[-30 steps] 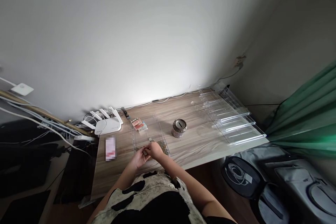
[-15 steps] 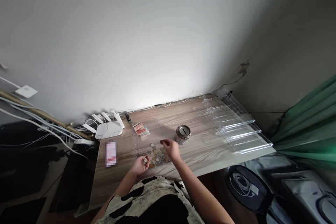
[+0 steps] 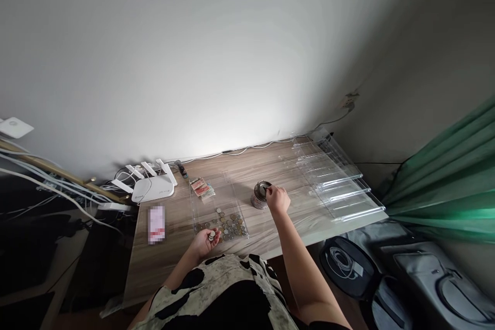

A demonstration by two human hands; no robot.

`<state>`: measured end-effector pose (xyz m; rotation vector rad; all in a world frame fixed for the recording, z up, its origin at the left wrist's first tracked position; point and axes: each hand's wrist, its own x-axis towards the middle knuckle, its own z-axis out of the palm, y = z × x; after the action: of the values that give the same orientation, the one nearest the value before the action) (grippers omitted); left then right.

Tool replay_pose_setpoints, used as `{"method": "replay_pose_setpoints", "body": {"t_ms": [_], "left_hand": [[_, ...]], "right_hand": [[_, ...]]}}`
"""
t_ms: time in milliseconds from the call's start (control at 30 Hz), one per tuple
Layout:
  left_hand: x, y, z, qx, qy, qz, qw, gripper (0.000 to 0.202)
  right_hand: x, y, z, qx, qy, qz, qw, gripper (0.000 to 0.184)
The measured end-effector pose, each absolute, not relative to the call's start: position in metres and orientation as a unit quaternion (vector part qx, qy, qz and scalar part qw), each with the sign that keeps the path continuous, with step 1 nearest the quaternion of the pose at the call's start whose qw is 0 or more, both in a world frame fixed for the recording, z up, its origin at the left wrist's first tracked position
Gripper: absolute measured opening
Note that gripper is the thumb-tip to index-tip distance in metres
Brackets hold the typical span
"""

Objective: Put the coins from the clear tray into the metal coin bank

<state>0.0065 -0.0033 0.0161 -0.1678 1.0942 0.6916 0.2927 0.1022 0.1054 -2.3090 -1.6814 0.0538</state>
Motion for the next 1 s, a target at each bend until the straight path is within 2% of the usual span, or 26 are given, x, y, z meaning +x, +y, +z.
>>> {"method": "replay_pose_setpoints", "body": {"t_ms": [200, 367, 433, 533, 667, 833, 900, 1000], "left_hand": [[0.006, -0.009, 0.02, -0.047, 0.503, 0.365, 0.782, 0.016], [0.007, -0.01, 0.015, -0.006, 0.505, 0.382, 0.774, 0.011], [0.008, -0.009, 0.012, 0.013, 0.52, 0.376, 0.767, 0.008], [0.008, -0.007, 0.01, 0.049, 0.534, 0.356, 0.765, 0.012], [0.009, -0.006, 0.012, 0.088, 0.54, 0.327, 0.771, 0.025], [0.011, -0.012, 0.017, 0.137, 0.535, 0.296, 0.779, 0.036], [0.011, -0.013, 0.019, 0.137, 0.531, 0.295, 0.783, 0.038], [0.009, -0.011, 0.019, 0.096, 0.525, 0.316, 0.784, 0.034]], "right_hand": [[0.292, 0.106, 0.104, -0.779, -0.615, 0.014, 0.123, 0.025], [0.273, 0.087, 0.102, -0.711, -0.66, -0.001, 0.241, 0.032], [0.251, 0.073, 0.099, -0.651, -0.711, 0.066, 0.259, 0.032], [0.206, 0.05, 0.088, -0.569, -0.763, 0.212, 0.223, 0.028], [0.157, 0.031, 0.064, -0.559, -0.72, 0.376, 0.166, 0.025], [0.144, 0.032, 0.04, -0.534, -0.649, 0.529, 0.12, 0.015], [0.147, 0.037, 0.037, -0.546, -0.61, 0.562, 0.12, 0.012], [0.158, 0.047, 0.044, -0.592, -0.592, 0.522, 0.165, 0.011]]}}
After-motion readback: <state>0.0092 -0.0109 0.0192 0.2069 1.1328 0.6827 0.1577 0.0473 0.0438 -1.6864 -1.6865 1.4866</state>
